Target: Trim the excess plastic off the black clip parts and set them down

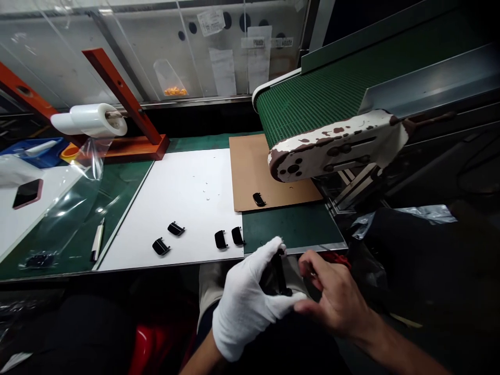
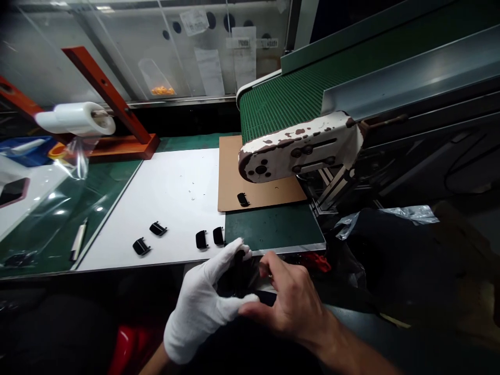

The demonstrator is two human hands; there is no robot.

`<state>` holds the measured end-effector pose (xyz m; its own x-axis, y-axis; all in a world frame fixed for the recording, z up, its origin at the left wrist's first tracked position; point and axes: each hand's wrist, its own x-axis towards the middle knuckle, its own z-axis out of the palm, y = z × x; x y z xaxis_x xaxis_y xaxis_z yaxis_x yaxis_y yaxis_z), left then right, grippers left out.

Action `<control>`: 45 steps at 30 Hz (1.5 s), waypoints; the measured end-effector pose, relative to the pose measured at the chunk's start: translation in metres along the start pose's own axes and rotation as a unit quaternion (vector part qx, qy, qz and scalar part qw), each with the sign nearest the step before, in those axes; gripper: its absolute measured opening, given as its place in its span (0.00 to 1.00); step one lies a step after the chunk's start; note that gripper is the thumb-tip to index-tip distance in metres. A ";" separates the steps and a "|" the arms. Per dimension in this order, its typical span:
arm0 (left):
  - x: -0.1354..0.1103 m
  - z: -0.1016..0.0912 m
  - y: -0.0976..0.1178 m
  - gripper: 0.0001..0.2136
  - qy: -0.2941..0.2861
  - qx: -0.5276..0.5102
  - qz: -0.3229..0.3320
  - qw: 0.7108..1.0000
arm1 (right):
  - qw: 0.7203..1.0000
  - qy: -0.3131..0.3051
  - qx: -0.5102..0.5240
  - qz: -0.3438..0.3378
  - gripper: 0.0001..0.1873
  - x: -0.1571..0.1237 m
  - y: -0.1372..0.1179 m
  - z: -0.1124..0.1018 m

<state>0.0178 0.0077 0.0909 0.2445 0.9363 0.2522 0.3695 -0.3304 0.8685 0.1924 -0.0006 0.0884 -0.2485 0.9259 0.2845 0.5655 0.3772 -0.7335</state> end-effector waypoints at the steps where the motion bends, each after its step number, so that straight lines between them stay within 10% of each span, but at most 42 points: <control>1: -0.001 -0.001 -0.002 0.35 0.008 0.010 0.010 1.000 | 0.996 0.001 0.059 0.061 0.36 -0.006 0.004 0.005; 4: -0.001 -0.011 -0.016 0.34 0.015 0.056 0.035 0.998 | 0.929 0.028 0.289 0.228 0.36 -0.025 0.016 0.024; 10: 0.053 -0.067 -0.088 0.29 -0.061 0.312 -0.117 0.941 | 0.667 0.063 0.597 0.441 0.23 -0.057 0.032 0.060; 16: 0.120 -0.074 -0.161 0.17 -0.132 0.369 -0.201 0.898 | 0.598 0.078 0.653 0.458 0.22 -0.068 0.048 0.071; 24: 0.117 -0.082 -0.155 0.38 -0.141 0.310 -0.171 0.925 | 0.594 0.086 0.658 0.455 0.23 -0.069 0.055 0.075; 27: 0.137 -0.058 -0.141 0.45 -0.148 0.295 -0.127 0.936 | 0.592 0.070 0.660 0.457 0.22 -0.067 0.056 0.075; 33: 0.184 0.021 -0.140 0.23 -0.183 0.293 -0.090 0.934 | 0.612 0.047 0.668 0.421 0.25 -0.066 0.056 0.072; 38: 0.183 0.027 -0.149 0.20 -0.165 0.257 -0.103 0.947 | 0.643 0.088 0.633 0.423 0.26 -0.069 0.054 0.065; 41: 0.163 0.018 -0.139 0.34 -0.126 0.208 -0.100 0.965 | 0.713 0.096 0.547 0.427 0.26 -0.061 0.053 0.055; 45: 0.112 0.010 -0.105 0.46 -0.074 0.116 -0.072 0.988 | 0.876 0.072 0.335 0.338 0.21 -0.036 0.047 0.028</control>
<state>0.0149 0.1458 0.0239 0.2955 0.9538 0.0533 0.6020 -0.2292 0.7649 0.2060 -0.0165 0.0261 0.0945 0.9442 -0.3156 -0.0566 -0.3114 -0.9486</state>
